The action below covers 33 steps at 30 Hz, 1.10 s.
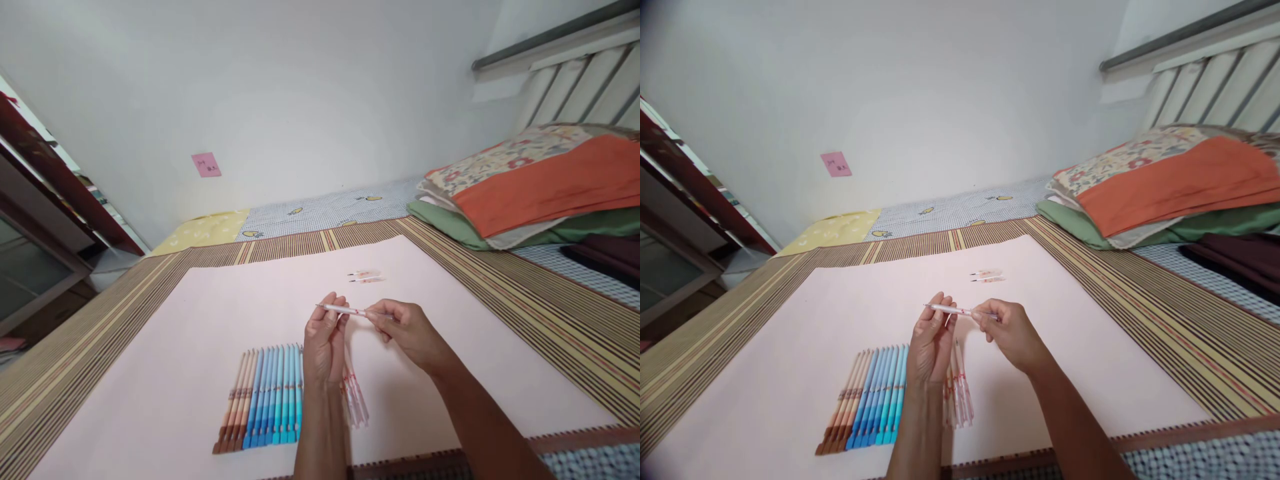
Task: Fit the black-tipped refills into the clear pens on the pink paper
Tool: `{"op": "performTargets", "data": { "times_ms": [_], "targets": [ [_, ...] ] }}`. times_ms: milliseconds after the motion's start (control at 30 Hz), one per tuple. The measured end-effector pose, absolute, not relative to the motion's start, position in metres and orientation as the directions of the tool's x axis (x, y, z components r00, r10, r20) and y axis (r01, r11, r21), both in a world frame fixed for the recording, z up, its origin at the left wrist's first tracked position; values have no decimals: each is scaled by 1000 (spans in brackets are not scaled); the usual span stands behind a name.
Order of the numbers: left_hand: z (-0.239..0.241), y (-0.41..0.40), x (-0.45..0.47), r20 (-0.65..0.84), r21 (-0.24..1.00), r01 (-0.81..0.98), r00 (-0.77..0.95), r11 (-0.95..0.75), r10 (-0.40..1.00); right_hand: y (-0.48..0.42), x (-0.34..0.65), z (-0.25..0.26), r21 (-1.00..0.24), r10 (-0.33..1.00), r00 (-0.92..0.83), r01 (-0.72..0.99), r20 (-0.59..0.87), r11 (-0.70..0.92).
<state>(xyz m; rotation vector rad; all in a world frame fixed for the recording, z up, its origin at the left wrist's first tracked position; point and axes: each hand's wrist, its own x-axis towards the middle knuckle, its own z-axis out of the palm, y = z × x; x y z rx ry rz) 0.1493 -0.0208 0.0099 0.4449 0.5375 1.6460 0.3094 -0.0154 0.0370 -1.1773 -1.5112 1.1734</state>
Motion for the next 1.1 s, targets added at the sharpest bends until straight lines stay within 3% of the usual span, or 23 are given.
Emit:
{"op": "performTargets", "data": {
  "times_ms": [200,400,567,767,1100],
  "targets": [
    [12,-21,149,-12,597,-795,-146,-110,989,-16,308,41,-995,976,-213,72,45,62],
    [5,-15,151,-118,615,-786,-174,-66,978,-19,293,35,-984,982,-139,107,125,140],
    [3,-13,147,-196,556,-828,-209,-67,958,-19,297,33,-991,945,-306,34,111,127],
    [3,-13,144,-230,484,-873,-198,-65,953,-17,313,39,-996,937,-337,-35,88,81],
    [5,-13,145,-218,466,-883,-168,-49,961,-19,308,42,-998,915,-399,-39,59,48]
  ]
}}
